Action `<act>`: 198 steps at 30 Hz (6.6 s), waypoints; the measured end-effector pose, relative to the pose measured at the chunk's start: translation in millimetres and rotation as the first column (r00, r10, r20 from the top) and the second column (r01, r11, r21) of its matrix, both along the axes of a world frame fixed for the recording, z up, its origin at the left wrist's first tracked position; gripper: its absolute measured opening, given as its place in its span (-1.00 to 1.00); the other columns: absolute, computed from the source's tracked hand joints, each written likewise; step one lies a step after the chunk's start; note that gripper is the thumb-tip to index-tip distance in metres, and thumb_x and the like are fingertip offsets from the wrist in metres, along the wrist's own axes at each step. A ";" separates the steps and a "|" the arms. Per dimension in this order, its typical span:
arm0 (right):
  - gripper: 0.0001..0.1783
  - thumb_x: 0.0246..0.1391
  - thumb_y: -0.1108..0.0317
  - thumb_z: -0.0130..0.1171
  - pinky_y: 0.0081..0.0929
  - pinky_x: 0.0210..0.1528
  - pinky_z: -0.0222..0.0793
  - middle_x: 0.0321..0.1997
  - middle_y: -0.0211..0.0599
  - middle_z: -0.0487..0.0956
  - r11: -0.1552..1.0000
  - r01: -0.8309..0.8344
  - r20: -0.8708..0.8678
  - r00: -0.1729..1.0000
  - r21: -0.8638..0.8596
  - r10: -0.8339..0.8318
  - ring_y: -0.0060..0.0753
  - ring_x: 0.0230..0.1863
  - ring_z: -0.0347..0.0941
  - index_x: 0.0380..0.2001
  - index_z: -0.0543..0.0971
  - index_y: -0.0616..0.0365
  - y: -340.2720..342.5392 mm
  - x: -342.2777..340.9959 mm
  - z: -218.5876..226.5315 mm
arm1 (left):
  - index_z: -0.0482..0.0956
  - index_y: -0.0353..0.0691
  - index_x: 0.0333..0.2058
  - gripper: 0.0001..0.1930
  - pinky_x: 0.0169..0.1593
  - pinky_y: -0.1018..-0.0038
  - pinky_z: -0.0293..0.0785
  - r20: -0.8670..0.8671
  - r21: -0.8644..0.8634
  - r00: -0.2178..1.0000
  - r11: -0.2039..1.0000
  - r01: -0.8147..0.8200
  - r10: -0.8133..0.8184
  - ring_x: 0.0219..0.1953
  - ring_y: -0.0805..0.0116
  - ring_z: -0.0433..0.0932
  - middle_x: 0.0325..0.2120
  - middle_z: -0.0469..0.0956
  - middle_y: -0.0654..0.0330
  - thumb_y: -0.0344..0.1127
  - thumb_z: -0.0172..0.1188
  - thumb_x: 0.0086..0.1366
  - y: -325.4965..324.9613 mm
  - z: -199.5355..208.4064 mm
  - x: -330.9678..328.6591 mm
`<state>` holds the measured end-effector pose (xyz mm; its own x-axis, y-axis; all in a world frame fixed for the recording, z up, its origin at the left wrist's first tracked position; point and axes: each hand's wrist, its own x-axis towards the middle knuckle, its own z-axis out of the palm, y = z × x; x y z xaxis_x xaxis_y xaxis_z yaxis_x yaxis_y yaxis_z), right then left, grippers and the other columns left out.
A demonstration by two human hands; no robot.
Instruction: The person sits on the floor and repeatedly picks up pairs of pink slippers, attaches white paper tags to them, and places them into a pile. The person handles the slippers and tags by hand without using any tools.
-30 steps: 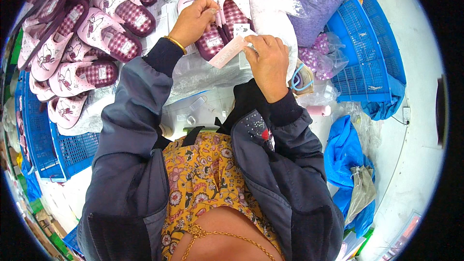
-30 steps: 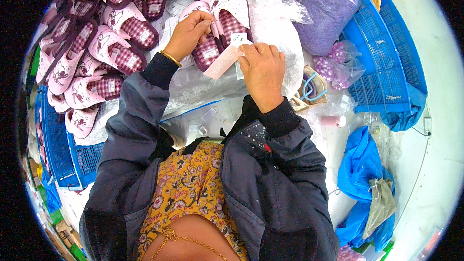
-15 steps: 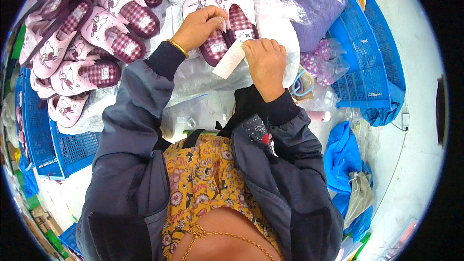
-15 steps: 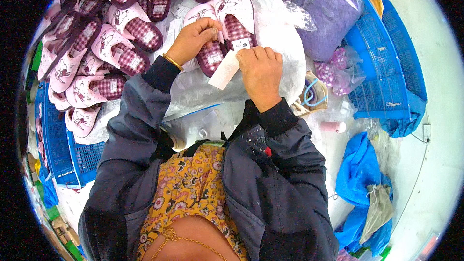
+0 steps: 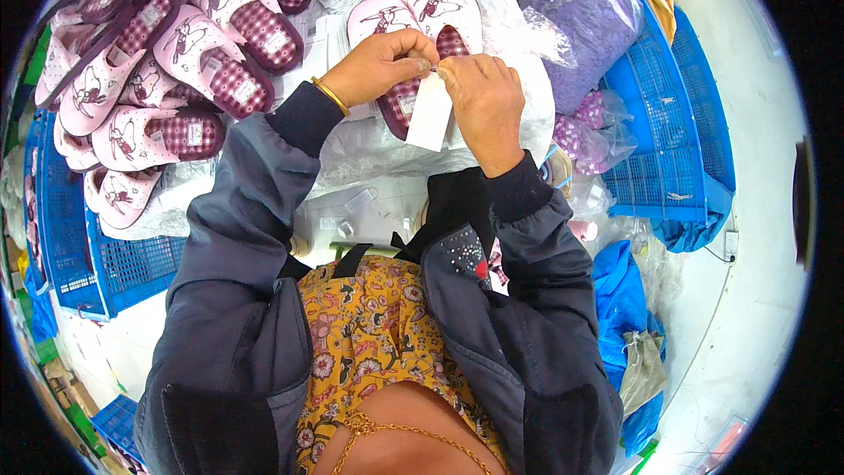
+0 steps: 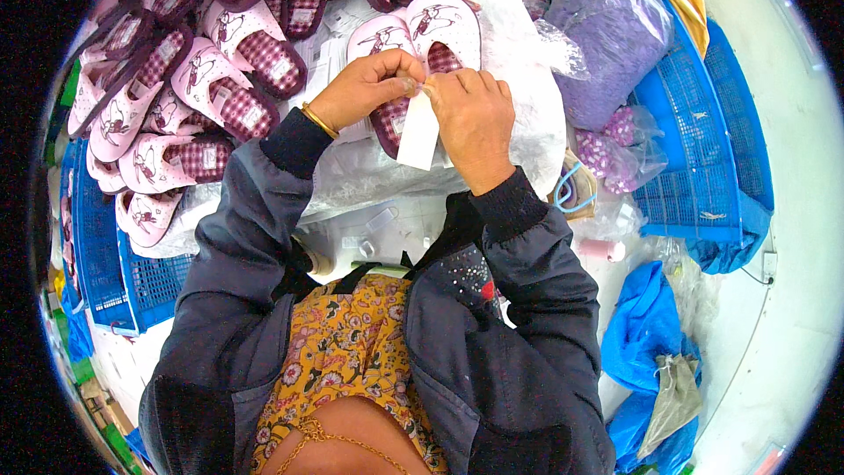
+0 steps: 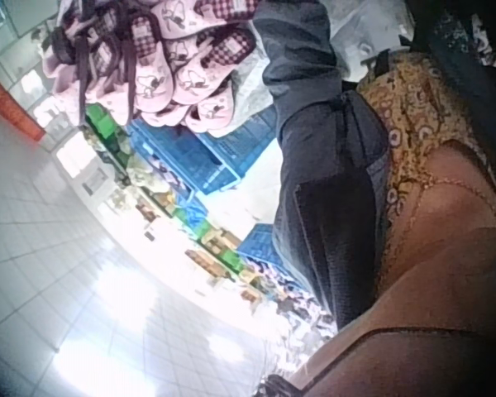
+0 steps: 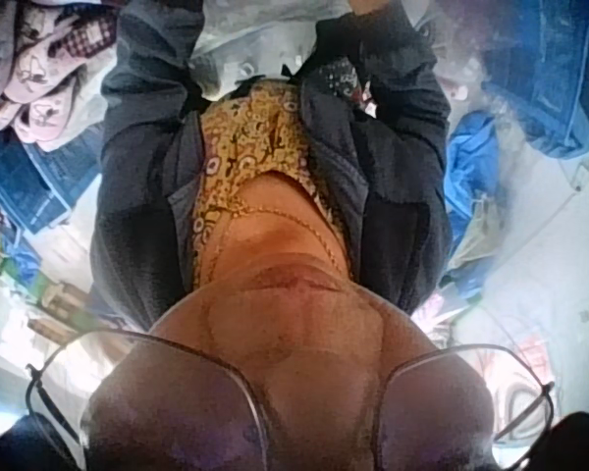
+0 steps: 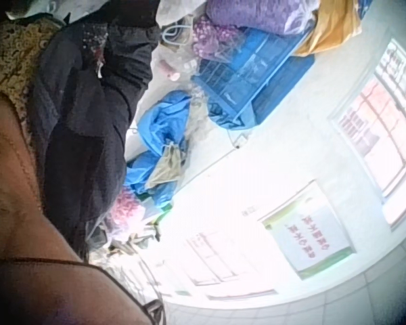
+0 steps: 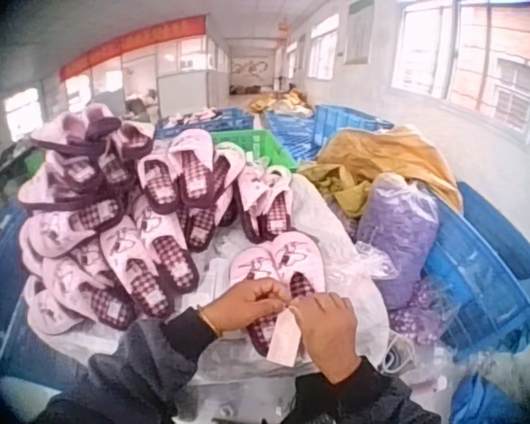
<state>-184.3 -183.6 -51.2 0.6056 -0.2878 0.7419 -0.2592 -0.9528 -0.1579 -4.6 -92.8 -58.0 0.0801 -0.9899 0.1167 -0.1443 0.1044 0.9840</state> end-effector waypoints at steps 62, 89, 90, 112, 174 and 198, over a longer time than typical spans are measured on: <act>-0.61 -0.08 0.48 0.17 -0.24 -0.42 0.40 -0.47 -0.05 0.57 0.896 -0.028 -0.100 0.992 0.443 0.081 -0.04 -0.48 0.54 -0.10 0.58 -0.03 11.6 -28.1 82.8 | 0.57 -0.26 -0.26 -0.89 -0.38 0.48 0.41 0.244 -0.411 0.640 0.675 -0.613 0.729 -0.45 0.30 0.50 -0.34 0.51 0.12 -0.51 0.17 0.22 111.2 -29.6 -18.2; -0.48 0.28 0.13 0.11 -0.42 0.25 0.24 0.08 -0.24 0.54 -0.089 0.115 0.059 0.245 0.989 0.968 -0.37 0.17 0.42 0.15 0.42 0.27 73.6 -59.4 70.8 | 0.55 -0.35 -0.05 -0.73 -0.06 0.43 0.46 -0.066 0.244 0.996 0.967 0.072 -0.057 -0.15 0.33 0.57 -0.21 0.61 0.10 -0.31 0.13 0.37 242.6 7.0 -42.6; -0.47 0.29 0.14 0.09 -0.39 0.27 0.22 0.12 -0.20 0.51 -0.081 0.079 0.062 0.220 0.994 0.974 -0.34 0.19 0.40 0.18 0.39 0.28 83.1 -72.1 60.2 | 0.54 -0.36 -0.02 -0.67 0.01 0.42 0.45 -0.111 0.295 0.988 0.946 0.137 -0.108 -0.08 0.33 0.56 -0.14 0.61 0.09 -0.21 0.05 0.42 261.5 7.2 -44.1; -0.38 0.36 -0.24 -0.39 -0.28 -0.22 0.17 -0.67 -0.51 0.37 -0.581 -0.672 0.876 0.234 0.459 0.421 -0.53 -0.64 0.22 -0.37 0.44 0.04 -41.4 -174.1 31.7 | 0.42 -0.12 -0.38 -0.86 -0.53 0.53 0.30 0.402 -0.014 -0.369 -0.397 -0.918 0.838 -0.60 0.48 0.33 -0.60 0.38 0.25 -0.24 0.14 0.28 592.8 -75.4 11.4; -0.73 -0.12 0.34 0.43 -0.53 -0.47 0.32 -0.40 -0.32 0.54 0.257 -0.661 0.193 0.527 0.705 0.828 -0.51 -0.54 0.43 -0.32 0.61 0.15 234.0 47.8 -17.4 | 0.56 -0.33 -0.29 -0.82 -0.43 0.56 0.41 -0.362 0.235 -0.088 -0.001 -0.972 0.928 -0.53 0.48 0.50 -0.51 0.56 0.22 -0.30 0.18 0.28 241.6 -30.4 -11.5; -0.74 0.23 0.20 0.20 -0.64 -0.48 0.21 -0.51 -0.57 0.42 -0.163 -0.239 0.266 0.505 0.957 0.821 -0.75 -0.52 0.26 -0.32 0.56 0.20 216.6 39.6 -64.4 | 0.57 -0.26 -0.16 -0.75 -0.13 0.41 0.53 0.364 0.161 0.663 0.656 -0.737 0.655 -0.28 0.35 0.62 -0.31 0.65 0.20 -0.22 0.15 0.32 298.4 -109.1 -82.1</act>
<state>-144.7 33.0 -115.5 0.9899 0.1387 -0.0299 -0.0341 0.0283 -0.9990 -86.8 205.6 -167.0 0.7670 -0.6412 -0.0233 -0.3036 -0.3947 0.8672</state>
